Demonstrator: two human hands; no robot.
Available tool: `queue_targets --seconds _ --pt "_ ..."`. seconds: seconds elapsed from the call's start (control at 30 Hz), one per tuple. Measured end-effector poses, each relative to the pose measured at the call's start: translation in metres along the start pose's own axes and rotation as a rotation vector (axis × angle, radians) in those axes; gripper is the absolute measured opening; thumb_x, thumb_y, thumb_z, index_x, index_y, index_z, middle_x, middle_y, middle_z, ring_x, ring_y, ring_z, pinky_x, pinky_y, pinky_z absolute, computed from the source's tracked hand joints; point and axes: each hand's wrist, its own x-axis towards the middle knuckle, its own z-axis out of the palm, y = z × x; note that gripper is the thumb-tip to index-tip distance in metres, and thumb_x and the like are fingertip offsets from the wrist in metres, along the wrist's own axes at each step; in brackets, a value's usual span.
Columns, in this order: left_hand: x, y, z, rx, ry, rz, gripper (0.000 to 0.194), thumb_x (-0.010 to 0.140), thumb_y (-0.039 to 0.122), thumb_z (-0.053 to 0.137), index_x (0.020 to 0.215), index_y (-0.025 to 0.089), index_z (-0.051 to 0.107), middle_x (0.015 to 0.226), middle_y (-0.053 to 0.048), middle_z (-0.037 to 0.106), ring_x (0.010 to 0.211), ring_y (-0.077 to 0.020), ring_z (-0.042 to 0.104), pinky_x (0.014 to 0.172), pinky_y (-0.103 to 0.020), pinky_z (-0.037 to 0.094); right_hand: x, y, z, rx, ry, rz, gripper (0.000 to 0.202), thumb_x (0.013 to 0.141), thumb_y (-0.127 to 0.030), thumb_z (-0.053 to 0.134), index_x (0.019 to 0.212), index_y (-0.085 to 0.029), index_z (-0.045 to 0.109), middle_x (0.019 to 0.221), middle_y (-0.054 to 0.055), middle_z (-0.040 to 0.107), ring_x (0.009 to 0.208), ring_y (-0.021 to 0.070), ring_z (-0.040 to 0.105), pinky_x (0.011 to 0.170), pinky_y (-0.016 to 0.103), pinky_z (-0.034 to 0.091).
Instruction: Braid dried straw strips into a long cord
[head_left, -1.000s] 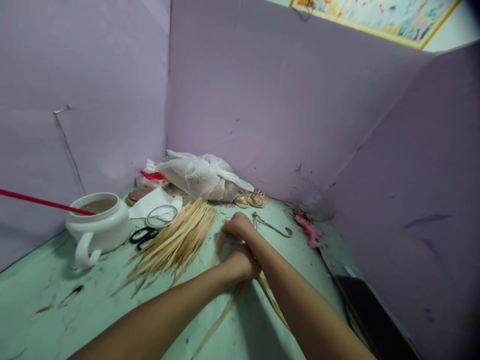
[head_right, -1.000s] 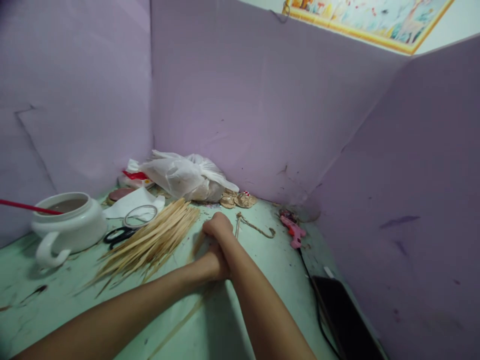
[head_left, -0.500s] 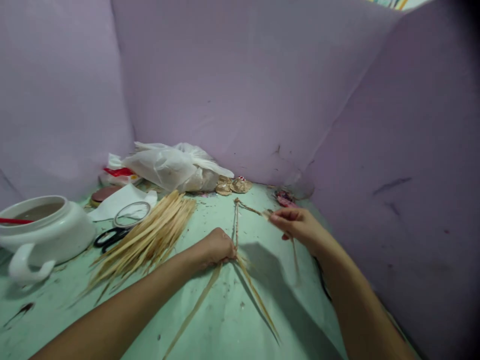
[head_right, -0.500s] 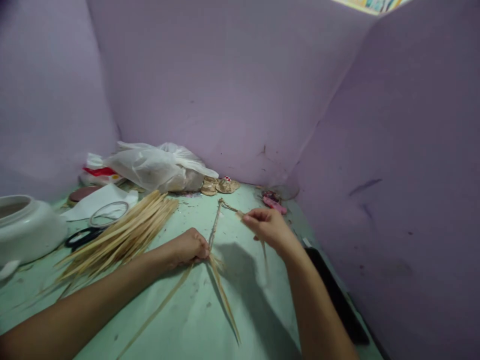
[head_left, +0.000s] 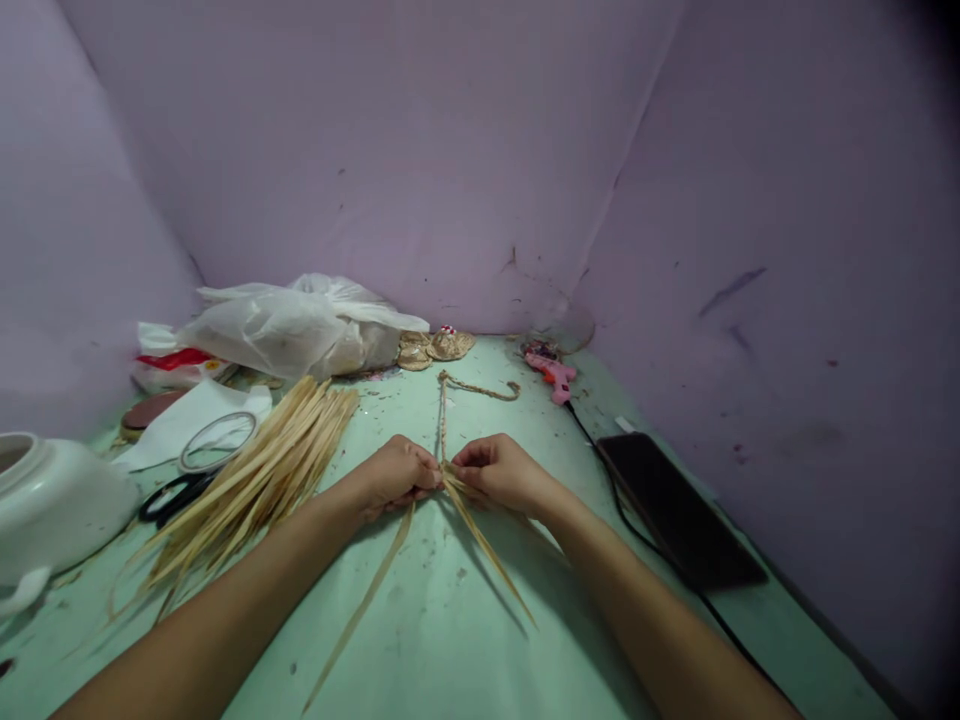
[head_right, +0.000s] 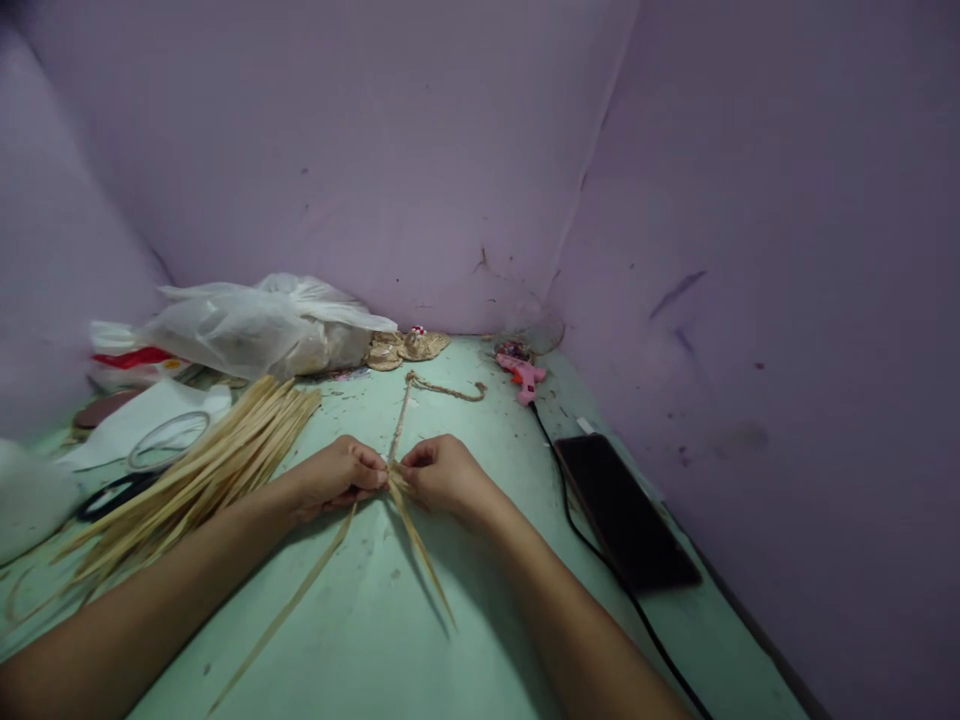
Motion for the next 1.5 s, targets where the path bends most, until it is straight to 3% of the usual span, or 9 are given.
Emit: queue_targets --seconds 0.13,0.3,0.43,0.53,0.7,0.83,1.13,1.27,1.5 --pt "0.002 -0.004 0.000 0.003 -0.009 0.012 0.013 0.056 0.019 0.049 0.044 0.015 0.044 0.032 0.006 0.034 0.026 -0.0034 0.020 0.027 -0.019 0.008 -0.007 -0.008 -0.004 0.172 -0.095 0.071 0.011 0.061 -0.011 0.049 0.066 -0.014 0.059 0.043 -0.004 0.048 0.037 0.0062 0.039 0.040 0.018 0.030" --pt "0.000 0.000 0.001 -0.005 -0.011 0.003 0.011 0.056 0.018 0.048 0.045 0.015 0.045 0.032 0.006 0.032 0.026 -0.0034 0.020 0.027 -0.019 0.008 -0.009 -0.009 -0.015 0.140 -0.112 0.114 0.014 0.059 -0.008 0.050 0.068 -0.012 0.060 0.046 -0.005 0.047 0.037 0.0032 0.033 0.038 0.016 0.025" --pt "-0.001 0.002 0.001 -0.003 -0.003 -0.010 0.014 0.056 0.019 0.049 0.044 0.015 0.044 0.032 0.007 0.032 0.026 -0.0032 0.020 0.027 -0.019 0.009 -0.009 -0.009 -0.018 0.169 -0.145 0.146 0.019 0.058 -0.006 0.048 0.070 -0.011 0.061 0.049 -0.004 0.049 0.040 0.0042 0.038 0.040 0.017 0.029" --pt "0.000 0.000 0.002 -0.001 0.000 -0.007 0.016 0.056 0.021 0.051 0.043 0.015 0.043 0.031 0.007 0.032 0.026 -0.0031 0.020 0.028 -0.019 0.009 -0.009 -0.009 -0.016 0.147 -0.163 0.117 0.026 0.056 -0.006 0.048 0.075 -0.010 0.065 0.053 -0.002 0.054 0.042 0.0047 0.040 0.041 0.017 0.031" --pt "0.001 -0.002 0.001 0.001 0.008 -0.009 0.015 0.055 0.021 0.051 0.043 0.015 0.044 0.031 0.006 0.033 0.025 -0.0032 0.021 0.028 -0.019 0.009 -0.006 -0.001 -0.011 0.021 -0.075 0.003 0.030 0.055 -0.009 0.048 0.077 -0.013 0.068 0.054 -0.001 0.056 0.043 0.0055 0.040 0.041 0.017 0.031" --pt "0.000 -0.001 0.000 -0.013 0.003 0.002 0.015 0.055 0.021 0.051 0.043 0.015 0.043 0.031 0.006 0.033 0.025 -0.0032 0.021 0.027 -0.019 0.009 -0.006 0.001 -0.011 -0.009 -0.142 -0.040 0.028 0.057 -0.010 0.048 0.076 -0.014 0.068 0.053 -0.002 0.056 0.043 0.0056 0.040 0.041 0.017 0.031" --pt "0.000 0.000 0.000 -0.020 -0.012 0.007 0.015 0.056 0.022 0.052 0.045 0.015 0.045 0.031 0.006 0.035 0.025 -0.0034 0.022 0.027 -0.019 0.010 -0.012 -0.013 -0.011 0.304 -0.170 0.164 0.015 0.066 -0.011 0.050 0.070 -0.010 0.064 0.050 -0.002 0.054 0.040 0.0039 0.040 0.040 0.016 0.030" --pt "-0.001 0.001 0.000 -0.013 0.005 -0.005 0.014 0.057 0.020 0.051 0.045 0.014 0.046 0.030 0.006 0.034 0.025 -0.0036 0.021 0.027 -0.019 0.010 -0.008 -0.009 -0.008 0.463 -0.200 0.238 0.010 0.066 -0.010 0.050 0.067 -0.011 0.060 0.053 -0.001 0.056 0.043 0.0056 0.048 0.045 0.017 0.037" --pt "0.001 0.000 0.001 0.006 0.013 0.001 0.013 0.055 0.018 0.050 0.044 0.014 0.046 0.031 0.006 0.035 0.025 -0.0037 0.022 0.028 -0.019 0.010 -0.003 -0.003 -0.003 0.470 -0.164 0.251 0.003 0.062 -0.014 0.058 0.064 -0.012 0.057 0.049 -0.002 0.053 0.039 0.0051 0.044 0.040 0.017 0.033"
